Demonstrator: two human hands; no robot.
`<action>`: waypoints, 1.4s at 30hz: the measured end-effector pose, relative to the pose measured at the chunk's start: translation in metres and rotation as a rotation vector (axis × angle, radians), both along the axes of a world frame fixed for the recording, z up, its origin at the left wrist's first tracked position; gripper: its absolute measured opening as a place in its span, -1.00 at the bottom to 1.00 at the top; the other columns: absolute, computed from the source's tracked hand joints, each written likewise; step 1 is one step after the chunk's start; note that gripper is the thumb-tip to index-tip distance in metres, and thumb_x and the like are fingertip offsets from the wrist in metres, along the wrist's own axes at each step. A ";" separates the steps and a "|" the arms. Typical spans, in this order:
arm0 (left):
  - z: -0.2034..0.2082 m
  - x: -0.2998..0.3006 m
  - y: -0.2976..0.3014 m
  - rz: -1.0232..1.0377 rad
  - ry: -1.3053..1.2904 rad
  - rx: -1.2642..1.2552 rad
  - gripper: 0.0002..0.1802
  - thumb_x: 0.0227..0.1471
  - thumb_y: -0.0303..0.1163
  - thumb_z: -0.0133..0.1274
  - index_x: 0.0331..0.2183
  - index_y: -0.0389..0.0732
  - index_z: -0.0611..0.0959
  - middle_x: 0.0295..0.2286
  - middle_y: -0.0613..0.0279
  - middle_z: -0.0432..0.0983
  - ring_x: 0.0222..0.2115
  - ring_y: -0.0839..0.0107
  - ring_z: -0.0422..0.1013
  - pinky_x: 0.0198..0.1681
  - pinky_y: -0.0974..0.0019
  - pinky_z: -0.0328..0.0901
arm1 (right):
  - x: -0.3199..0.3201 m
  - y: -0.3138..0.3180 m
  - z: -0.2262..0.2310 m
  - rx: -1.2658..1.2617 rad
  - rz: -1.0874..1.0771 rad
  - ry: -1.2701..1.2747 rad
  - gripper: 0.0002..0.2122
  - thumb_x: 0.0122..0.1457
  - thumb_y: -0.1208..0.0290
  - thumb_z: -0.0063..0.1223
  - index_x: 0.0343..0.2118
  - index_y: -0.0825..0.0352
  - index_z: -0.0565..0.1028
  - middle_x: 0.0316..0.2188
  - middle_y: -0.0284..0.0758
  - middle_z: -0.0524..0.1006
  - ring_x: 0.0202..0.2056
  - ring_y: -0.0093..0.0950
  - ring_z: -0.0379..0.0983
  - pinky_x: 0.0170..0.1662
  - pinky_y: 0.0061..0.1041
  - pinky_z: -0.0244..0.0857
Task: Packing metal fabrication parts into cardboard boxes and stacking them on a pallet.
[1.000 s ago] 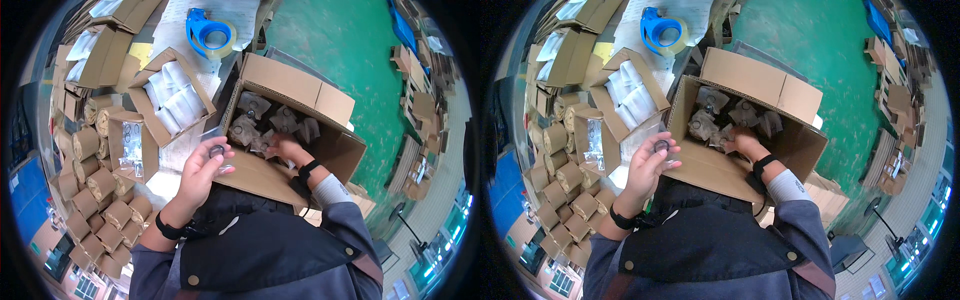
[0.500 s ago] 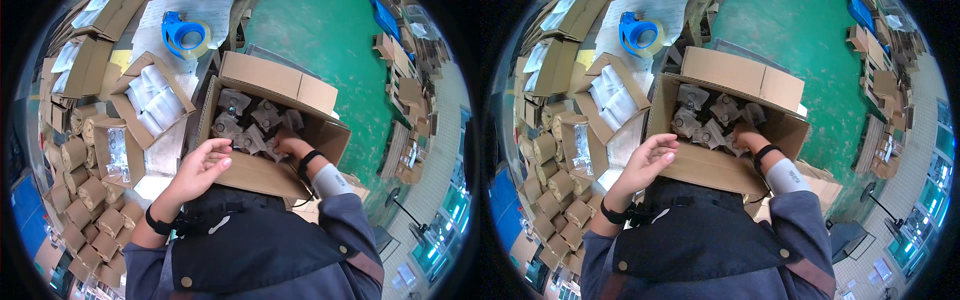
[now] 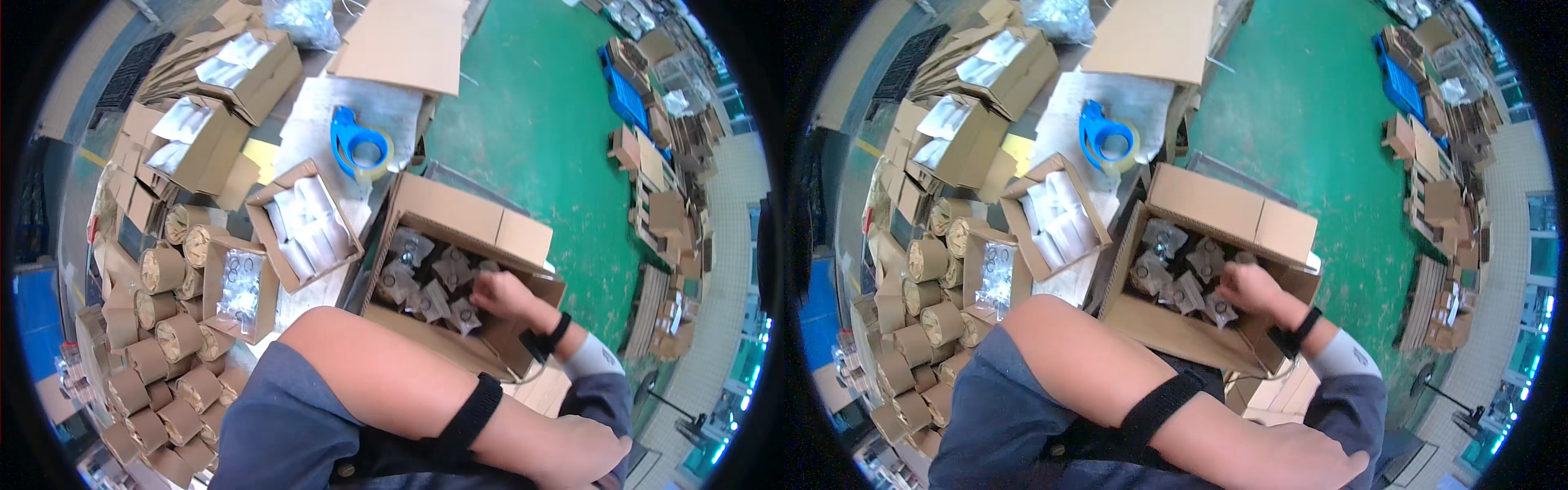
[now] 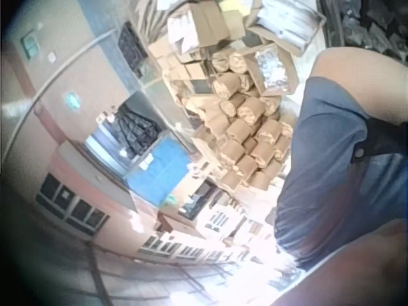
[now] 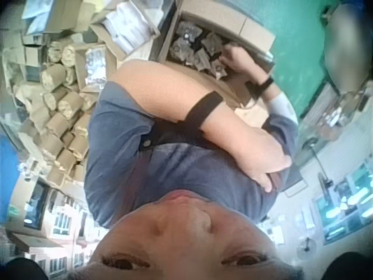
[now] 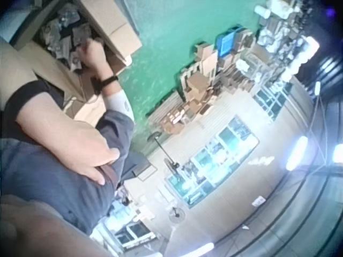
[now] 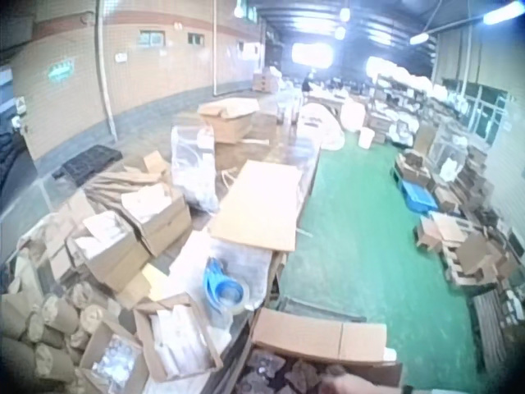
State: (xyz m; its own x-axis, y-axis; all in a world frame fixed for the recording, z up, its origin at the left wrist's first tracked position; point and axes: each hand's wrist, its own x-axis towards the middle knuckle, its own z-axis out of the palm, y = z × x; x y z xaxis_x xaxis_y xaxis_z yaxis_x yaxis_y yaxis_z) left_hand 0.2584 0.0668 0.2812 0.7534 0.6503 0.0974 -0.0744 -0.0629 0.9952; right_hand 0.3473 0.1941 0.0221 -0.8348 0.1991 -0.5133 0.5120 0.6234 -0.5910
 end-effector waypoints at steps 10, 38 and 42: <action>0.027 -0.014 -0.009 -0.277 -0.729 0.221 -0.60 0.13 -0.08 0.01 -0.37 -0.27 0.61 -0.42 -0.10 0.55 -0.37 0.17 0.50 -0.36 0.10 0.32 | -0.155 0.032 0.073 -0.855 -0.837 0.475 -0.70 0.30 0.22 -0.09 -0.07 0.35 0.33 -0.23 -0.30 0.47 -0.38 -0.50 0.50 -0.41 -0.54 0.40; -0.185 -0.128 -0.041 0.621 -0.313 -0.823 -0.25 0.22 0.20 -0.45 0.14 -0.21 0.27 -0.04 0.11 0.39 -0.01 0.32 0.33 -0.02 0.26 0.27 | 0.080 -0.043 0.261 -0.002 -0.396 0.131 -0.70 0.06 0.70 0.06 -0.09 0.42 0.47 -0.34 -0.12 0.58 -0.31 -0.53 0.54 -0.24 -0.56 0.38; -0.203 -0.178 -0.071 1.184 -0.437 -0.615 -0.39 0.26 0.10 -0.34 0.02 -0.22 0.43 -0.17 0.14 0.50 -0.18 0.35 0.41 -0.10 0.24 0.34 | 0.065 -0.051 0.246 0.342 -0.363 0.313 -0.79 0.09 0.66 0.02 -0.17 0.40 0.49 -0.42 -0.14 0.56 -0.43 -0.29 0.54 -0.36 -0.49 0.38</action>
State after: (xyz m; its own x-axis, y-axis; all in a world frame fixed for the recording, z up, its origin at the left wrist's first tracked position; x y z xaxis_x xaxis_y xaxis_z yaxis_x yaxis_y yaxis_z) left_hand 0.0803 -0.0046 0.0783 -0.2810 0.8935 -0.3504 -0.5913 0.1264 0.7965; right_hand 0.4126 0.1432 0.2684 -0.7839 0.6111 -0.1094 0.5616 0.6230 -0.5444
